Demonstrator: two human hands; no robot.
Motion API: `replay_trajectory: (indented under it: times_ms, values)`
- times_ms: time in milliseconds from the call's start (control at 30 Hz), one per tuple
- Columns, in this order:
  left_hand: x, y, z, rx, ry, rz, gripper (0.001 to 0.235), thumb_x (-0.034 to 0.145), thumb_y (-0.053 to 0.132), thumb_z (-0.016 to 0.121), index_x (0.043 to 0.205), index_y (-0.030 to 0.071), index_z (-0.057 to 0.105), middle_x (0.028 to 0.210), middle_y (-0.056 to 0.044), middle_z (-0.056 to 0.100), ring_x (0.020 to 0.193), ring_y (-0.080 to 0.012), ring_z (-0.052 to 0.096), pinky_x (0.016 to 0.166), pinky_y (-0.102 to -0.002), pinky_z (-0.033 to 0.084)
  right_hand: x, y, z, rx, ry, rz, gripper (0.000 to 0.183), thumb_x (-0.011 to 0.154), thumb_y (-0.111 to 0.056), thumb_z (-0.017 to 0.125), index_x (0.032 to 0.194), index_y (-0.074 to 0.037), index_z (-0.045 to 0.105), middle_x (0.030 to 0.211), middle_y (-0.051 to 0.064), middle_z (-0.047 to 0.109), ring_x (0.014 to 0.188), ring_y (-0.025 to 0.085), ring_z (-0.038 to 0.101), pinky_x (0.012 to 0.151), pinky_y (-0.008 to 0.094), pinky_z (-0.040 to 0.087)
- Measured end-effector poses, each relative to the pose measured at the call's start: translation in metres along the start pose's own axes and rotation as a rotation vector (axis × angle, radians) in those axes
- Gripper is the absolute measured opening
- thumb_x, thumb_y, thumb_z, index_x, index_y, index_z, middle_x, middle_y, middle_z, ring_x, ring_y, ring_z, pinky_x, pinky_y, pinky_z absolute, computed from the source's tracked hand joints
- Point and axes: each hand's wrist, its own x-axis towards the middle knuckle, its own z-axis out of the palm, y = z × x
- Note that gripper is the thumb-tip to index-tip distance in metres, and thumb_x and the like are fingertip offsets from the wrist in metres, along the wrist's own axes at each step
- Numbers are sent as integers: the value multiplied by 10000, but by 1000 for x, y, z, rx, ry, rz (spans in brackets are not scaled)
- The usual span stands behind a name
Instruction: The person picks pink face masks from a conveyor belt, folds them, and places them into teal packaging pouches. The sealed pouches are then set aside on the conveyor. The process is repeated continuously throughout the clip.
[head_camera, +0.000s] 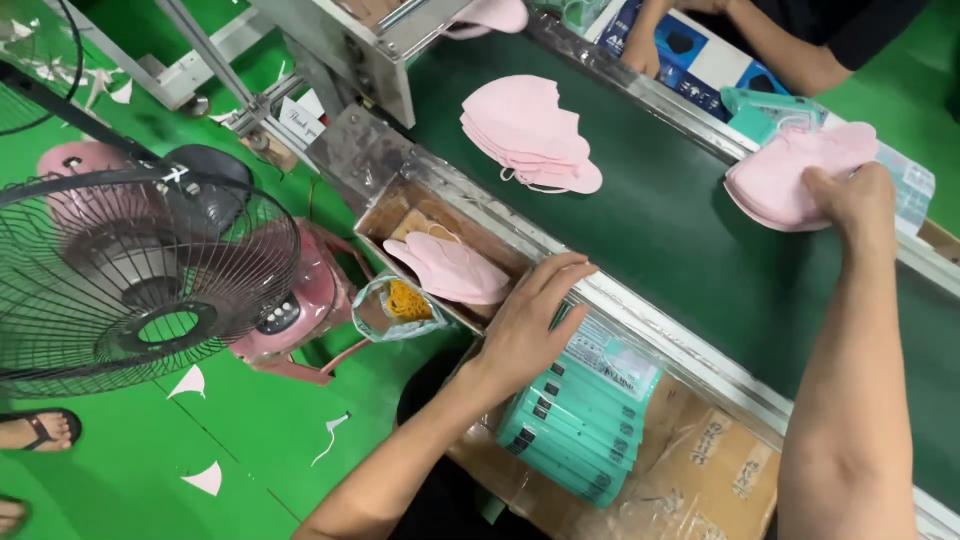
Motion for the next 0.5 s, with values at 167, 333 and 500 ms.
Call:
replay_trajectory:
  times_ms: [167,333,500]
  values:
    - [-11,-14,-9,7,-34,-45,428,942,103,641,1356,33,557,1418,-155,550,1321,-364,543,1111,-440,438,-27,-14,-19,-306,-64,113,715,833,-455,883,919,221,669,960,372,702,925,459,707,785,523,549]
    - [-14,-14,-16,-6,-32,-31,400,971,129,623,1352,28,555,1420,-147,555,1304,-355,566,1103,-442,445,-58,-44,-26,-325,379,-309,694,809,-273,842,1210,227,578,1100,317,657,925,450,660,750,491,536]
    - [-23,-12,-19,-24,-14,-7,374,983,118,604,1347,42,574,1401,-134,565,1289,-347,573,1111,-440,458,-135,-207,-29,197,391,-556,325,1032,71,591,1353,27,569,1310,176,586,1120,228,729,868,313,599]
